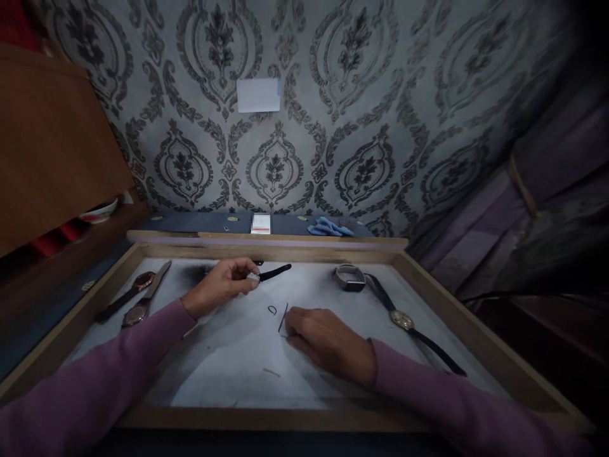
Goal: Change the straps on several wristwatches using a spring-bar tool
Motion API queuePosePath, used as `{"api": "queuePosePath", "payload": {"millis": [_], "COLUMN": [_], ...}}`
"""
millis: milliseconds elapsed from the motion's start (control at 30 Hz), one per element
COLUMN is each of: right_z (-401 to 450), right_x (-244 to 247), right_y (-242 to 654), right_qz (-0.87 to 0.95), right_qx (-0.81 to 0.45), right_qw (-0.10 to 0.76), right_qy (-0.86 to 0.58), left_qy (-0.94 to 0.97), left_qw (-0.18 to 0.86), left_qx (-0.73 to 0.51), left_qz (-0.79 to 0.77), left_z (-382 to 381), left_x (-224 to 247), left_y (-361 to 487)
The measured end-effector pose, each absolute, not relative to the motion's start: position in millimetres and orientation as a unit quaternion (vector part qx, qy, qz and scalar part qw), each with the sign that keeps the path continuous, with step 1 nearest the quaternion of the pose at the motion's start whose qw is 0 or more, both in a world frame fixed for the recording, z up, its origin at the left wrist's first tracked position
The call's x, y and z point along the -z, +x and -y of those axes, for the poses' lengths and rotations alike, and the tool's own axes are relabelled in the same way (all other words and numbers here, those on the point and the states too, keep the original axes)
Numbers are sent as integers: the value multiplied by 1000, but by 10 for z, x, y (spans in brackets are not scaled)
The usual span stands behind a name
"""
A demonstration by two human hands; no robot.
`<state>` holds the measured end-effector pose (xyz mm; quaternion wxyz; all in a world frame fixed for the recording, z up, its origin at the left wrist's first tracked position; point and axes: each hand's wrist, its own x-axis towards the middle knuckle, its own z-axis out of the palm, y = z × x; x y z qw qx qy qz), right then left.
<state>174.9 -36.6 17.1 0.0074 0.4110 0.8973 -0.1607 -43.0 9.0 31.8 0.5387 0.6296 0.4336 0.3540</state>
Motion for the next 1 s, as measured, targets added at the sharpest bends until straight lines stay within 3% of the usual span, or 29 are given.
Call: {"api": "queuePosePath", "payload": {"millis": [133, 233, 400, 500, 1000], "right_z": [362, 315, 178, 131, 93], "right_x": [-151, -99, -59, -93, -180], "right_y": [1767, 1810, 1855, 1849, 1763], "right_qz": [-909, -899, -710, -594, -482], "right_qx": [145, 185, 535, 647, 738], "right_qw": [1, -77, -272, -328, -391], "right_qy": [392, 391, 368, 347, 265], "left_qy": [627, 629, 638, 638, 630], "left_qw": [549, 550, 557, 561, 593], "left_qx": [-347, -340, -321, -316, -295], "left_qz": [-430, -432, -424, -423, -406], "left_z": [-85, -75, -52, -47, -42], "left_x": [-300, -270, -235, -235, -118], "left_y": [-434, -425, -393, -365, -254]}}
